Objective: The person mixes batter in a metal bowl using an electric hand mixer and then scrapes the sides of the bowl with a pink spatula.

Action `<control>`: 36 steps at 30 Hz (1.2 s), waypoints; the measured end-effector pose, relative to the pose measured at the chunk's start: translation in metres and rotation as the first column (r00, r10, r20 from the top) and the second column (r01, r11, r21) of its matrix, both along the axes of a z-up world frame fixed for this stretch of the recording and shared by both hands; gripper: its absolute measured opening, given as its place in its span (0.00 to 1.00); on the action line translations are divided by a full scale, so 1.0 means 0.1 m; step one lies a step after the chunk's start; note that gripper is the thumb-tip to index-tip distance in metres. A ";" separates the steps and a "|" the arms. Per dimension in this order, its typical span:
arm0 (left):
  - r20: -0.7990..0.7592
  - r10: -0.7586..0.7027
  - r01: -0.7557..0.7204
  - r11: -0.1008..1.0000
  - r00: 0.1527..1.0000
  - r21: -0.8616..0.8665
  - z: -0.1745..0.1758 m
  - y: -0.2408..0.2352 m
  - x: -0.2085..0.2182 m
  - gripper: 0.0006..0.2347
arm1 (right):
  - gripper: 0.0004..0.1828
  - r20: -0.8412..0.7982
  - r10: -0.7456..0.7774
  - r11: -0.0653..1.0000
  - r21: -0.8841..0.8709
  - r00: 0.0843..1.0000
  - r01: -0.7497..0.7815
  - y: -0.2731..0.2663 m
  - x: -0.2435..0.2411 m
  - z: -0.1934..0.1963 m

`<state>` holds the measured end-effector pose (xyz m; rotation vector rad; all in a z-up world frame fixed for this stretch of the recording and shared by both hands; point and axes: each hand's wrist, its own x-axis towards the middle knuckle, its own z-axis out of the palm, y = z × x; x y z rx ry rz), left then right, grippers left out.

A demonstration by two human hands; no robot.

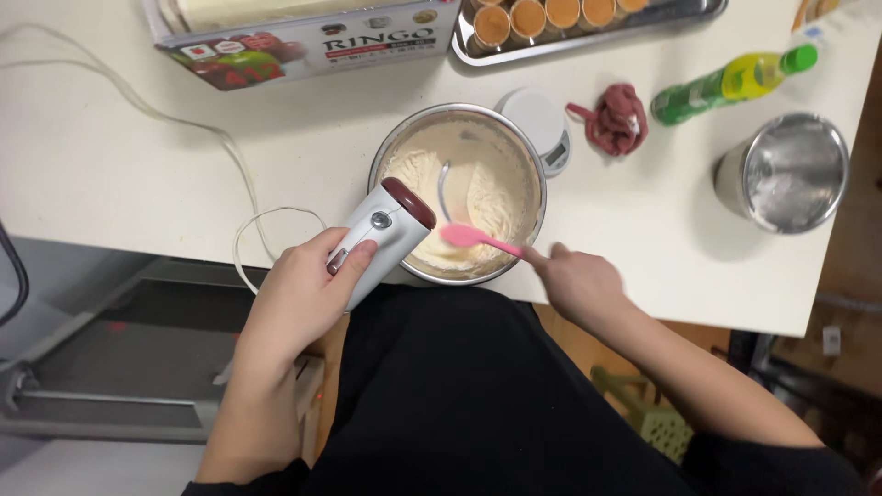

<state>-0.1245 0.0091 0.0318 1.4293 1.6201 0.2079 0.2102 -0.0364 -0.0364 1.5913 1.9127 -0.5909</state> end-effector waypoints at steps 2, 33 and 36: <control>0.005 -0.026 0.026 0.999 1.000 -0.039 -0.02 0.08 -0.08 0.19 | 0.27 0.062 -0.062 0.998 0.001 0.996 0.062 -0.13 0.05 0.18; 0.007 -0.411 0.409 0.909 0.912 0.076 -0.13 0.53 -0.33 0.18 | 0.20 0.120 -0.266 0.943 0.236 0.957 0.232 0.29 -0.33 0.22; -0.004 -0.416 0.415 0.905 0.909 0.094 -0.14 0.52 -0.31 0.18 | 0.14 0.173 -0.283 0.957 0.113 0.943 0.267 0.40 -0.23 -0.04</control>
